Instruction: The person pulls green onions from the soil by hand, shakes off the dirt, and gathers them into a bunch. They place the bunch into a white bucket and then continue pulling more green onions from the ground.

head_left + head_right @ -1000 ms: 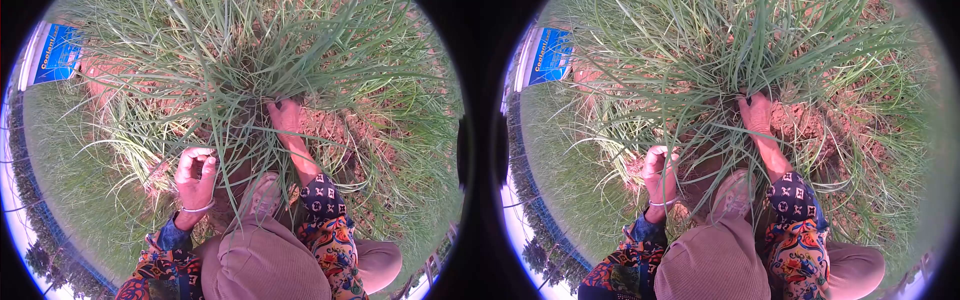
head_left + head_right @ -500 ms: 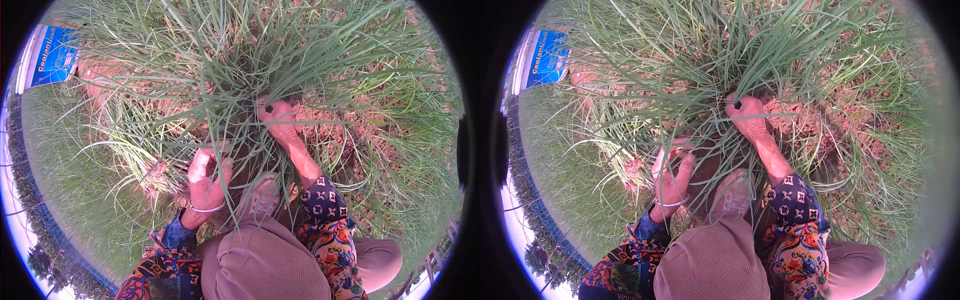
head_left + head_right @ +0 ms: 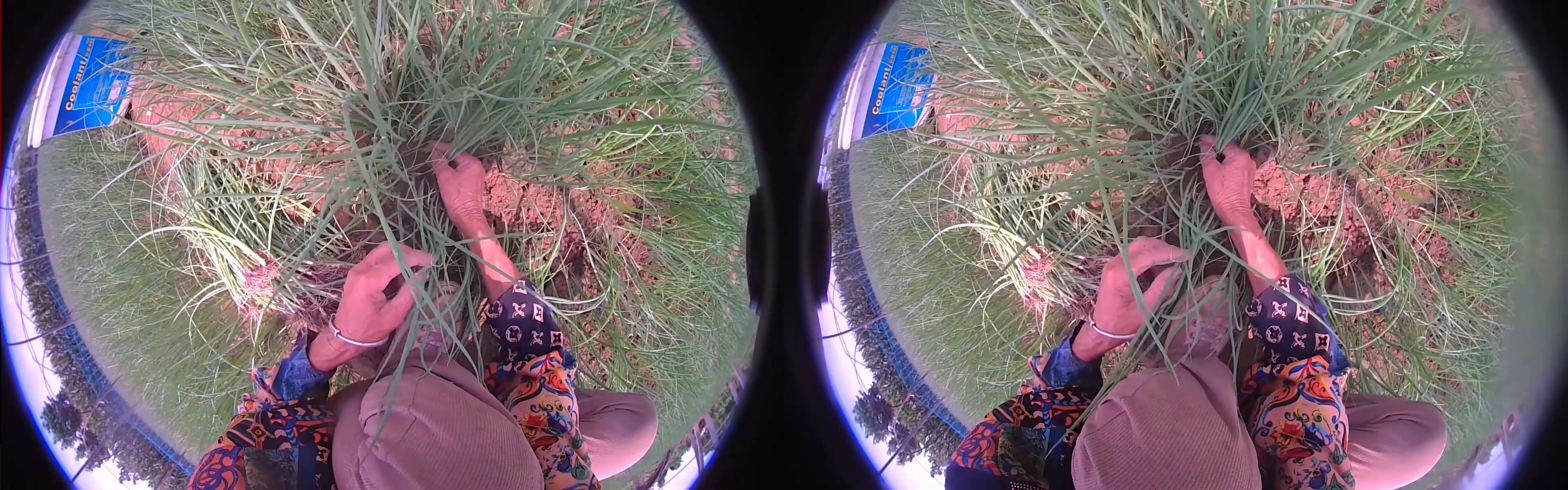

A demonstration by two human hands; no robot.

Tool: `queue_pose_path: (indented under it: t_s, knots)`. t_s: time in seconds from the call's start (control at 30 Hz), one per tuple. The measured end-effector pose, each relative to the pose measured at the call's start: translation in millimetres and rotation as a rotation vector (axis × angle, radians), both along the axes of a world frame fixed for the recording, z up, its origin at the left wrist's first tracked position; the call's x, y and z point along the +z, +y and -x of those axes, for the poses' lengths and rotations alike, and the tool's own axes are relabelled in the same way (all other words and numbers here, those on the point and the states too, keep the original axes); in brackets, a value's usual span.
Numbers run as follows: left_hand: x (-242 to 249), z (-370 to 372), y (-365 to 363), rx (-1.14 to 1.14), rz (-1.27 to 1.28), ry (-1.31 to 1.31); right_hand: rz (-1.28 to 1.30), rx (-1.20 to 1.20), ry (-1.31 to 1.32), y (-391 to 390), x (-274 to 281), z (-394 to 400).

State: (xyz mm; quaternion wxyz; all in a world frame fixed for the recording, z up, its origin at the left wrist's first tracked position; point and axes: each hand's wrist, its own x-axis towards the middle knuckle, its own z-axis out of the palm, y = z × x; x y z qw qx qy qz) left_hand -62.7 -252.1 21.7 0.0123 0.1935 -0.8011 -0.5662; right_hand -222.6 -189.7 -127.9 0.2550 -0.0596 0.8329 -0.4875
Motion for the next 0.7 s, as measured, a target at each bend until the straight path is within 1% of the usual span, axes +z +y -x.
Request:
queue_pose_path:
  t_s: [0.07,0.17,0.27,0.37,0.47,0.57,0.67,0.7]
  knots:
    - [0.4,-2.4,4.3,0.014,-0.053,-0.005,-0.043,0.017,-0.011,-2.4,13.2,0.2]
    - [1.8,-7.5,6.5,0.03,-0.039,-0.058,-0.061,0.029,0.053,-7.1,17.3,-2.9]
    - [1.6,-8.5,6.5,0.039,-0.069,-0.054,-0.139,0.106,0.046,-13.9,20.1,-1.3]
    - [2.0,-9.4,5.4,0.029,-0.048,-0.069,-0.129,0.162,0.025,-19.5,23.3,-1.7]
    - [2.1,-9.3,6.6,0.039,-0.083,-0.063,-0.169,0.126,0.138,-25.0,3.0,-6.1]
    - [-0.2,-11.5,9.7,0.025,-0.083,-0.08,-0.203,0.202,0.254,-35.1,-1.5,-6.4]
    - [13.0,-4.9,10.8,0.065,0.06,-0.063,-0.326,0.317,0.369,-44.8,18.6,-2.5]
    - [18.2,0.4,8.8,0.069,0.167,-0.019,-0.313,0.331,0.368,-46.6,18.9,-1.9]
